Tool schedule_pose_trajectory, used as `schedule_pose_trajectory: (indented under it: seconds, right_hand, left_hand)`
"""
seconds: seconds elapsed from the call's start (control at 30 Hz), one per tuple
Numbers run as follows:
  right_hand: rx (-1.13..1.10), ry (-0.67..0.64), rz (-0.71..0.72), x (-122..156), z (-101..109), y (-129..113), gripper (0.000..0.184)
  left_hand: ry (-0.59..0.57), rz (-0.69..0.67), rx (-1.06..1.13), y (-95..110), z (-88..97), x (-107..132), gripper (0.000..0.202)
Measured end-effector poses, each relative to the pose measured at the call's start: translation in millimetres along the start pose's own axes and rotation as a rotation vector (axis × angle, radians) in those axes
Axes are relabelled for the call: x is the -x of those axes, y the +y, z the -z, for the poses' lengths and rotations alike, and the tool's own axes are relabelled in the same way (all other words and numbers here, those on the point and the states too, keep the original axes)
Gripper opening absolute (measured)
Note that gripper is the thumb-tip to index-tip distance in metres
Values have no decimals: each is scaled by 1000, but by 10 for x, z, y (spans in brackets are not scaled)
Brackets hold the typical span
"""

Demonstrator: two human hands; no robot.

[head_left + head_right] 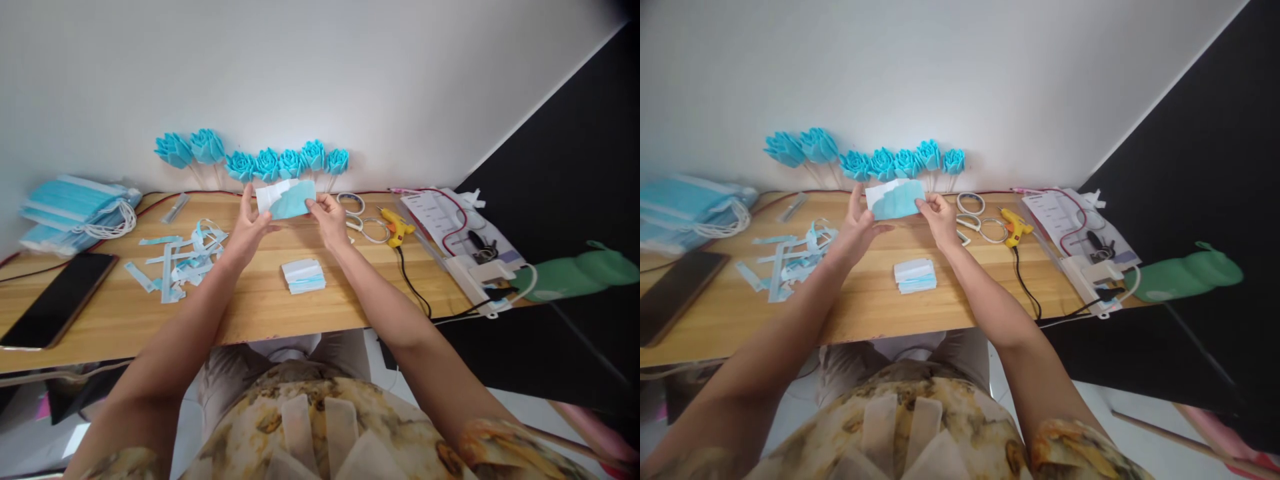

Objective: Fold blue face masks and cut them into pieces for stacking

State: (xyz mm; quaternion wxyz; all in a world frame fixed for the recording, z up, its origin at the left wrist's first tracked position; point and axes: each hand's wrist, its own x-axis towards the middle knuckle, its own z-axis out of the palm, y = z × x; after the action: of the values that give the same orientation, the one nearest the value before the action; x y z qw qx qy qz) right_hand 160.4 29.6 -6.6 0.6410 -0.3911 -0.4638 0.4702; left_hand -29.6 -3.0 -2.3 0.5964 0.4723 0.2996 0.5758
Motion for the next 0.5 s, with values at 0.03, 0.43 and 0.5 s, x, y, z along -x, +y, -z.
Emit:
schedule_pose_trajectory:
  seconds: [0.03,0.43,0.5]
  right_hand:
    - [8,-2,8,5,-2,7,43]
    - [45,-70,-72,-22,26,88,71]
    - [23,-75,-108,-30,32,91,66]
  left_hand:
    - [45,-23,-29,-9,-16,8,111]
    - [365,-87,-91,6,-14,-27,74]
    - [355,-80,-85,-5,-1,-30,73]
